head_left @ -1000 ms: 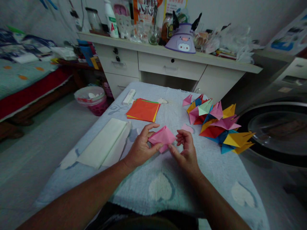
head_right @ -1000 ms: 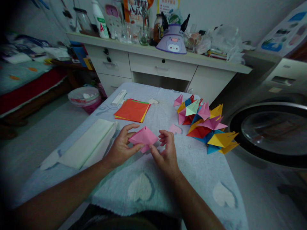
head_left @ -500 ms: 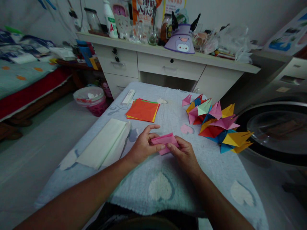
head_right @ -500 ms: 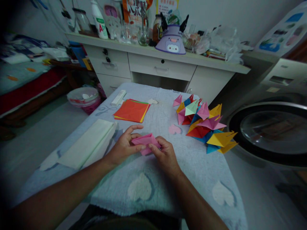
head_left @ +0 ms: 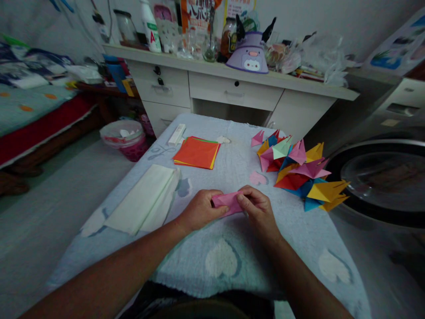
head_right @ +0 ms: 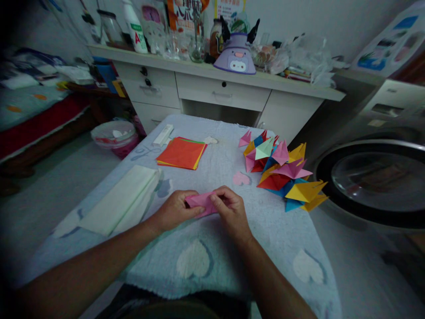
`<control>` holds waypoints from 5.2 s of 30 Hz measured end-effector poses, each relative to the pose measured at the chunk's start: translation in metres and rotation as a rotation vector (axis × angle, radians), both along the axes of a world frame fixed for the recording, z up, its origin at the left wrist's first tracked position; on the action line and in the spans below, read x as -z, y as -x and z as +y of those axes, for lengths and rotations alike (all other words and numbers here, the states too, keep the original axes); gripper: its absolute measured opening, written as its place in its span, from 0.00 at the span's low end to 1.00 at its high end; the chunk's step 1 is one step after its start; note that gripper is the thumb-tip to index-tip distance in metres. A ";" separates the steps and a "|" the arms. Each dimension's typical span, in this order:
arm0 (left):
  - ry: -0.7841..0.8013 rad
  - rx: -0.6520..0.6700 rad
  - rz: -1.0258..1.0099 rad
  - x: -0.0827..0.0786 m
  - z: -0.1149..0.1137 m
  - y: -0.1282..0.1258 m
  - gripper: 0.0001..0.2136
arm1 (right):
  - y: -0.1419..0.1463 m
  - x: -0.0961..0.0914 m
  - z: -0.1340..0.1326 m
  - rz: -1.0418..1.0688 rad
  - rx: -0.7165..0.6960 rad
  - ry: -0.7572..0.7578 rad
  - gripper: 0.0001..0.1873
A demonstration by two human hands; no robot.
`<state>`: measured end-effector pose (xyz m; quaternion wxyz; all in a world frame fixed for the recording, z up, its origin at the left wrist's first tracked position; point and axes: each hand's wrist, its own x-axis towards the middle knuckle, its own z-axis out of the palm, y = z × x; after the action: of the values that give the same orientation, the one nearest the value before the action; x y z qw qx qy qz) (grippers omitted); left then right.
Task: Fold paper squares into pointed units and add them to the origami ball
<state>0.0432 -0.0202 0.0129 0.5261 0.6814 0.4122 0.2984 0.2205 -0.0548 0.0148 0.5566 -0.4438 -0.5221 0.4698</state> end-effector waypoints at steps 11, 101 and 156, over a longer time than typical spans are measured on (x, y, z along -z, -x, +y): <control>-0.272 -0.029 -0.018 -0.002 -0.001 0.005 0.18 | -0.001 0.001 0.000 -0.112 0.015 -0.041 0.07; -0.152 -0.221 -0.417 -0.006 0.009 0.014 0.03 | 0.002 -0.007 -0.011 -0.444 0.000 -0.337 0.26; 0.186 -0.151 -0.587 -0.004 0.009 0.016 0.10 | 0.004 -0.005 -0.014 -0.495 0.002 -0.445 0.29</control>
<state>0.0274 -0.0113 0.0168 0.6591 0.4825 0.3179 0.4815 0.2169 -0.0686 0.0200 0.4967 -0.4126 -0.7307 0.2216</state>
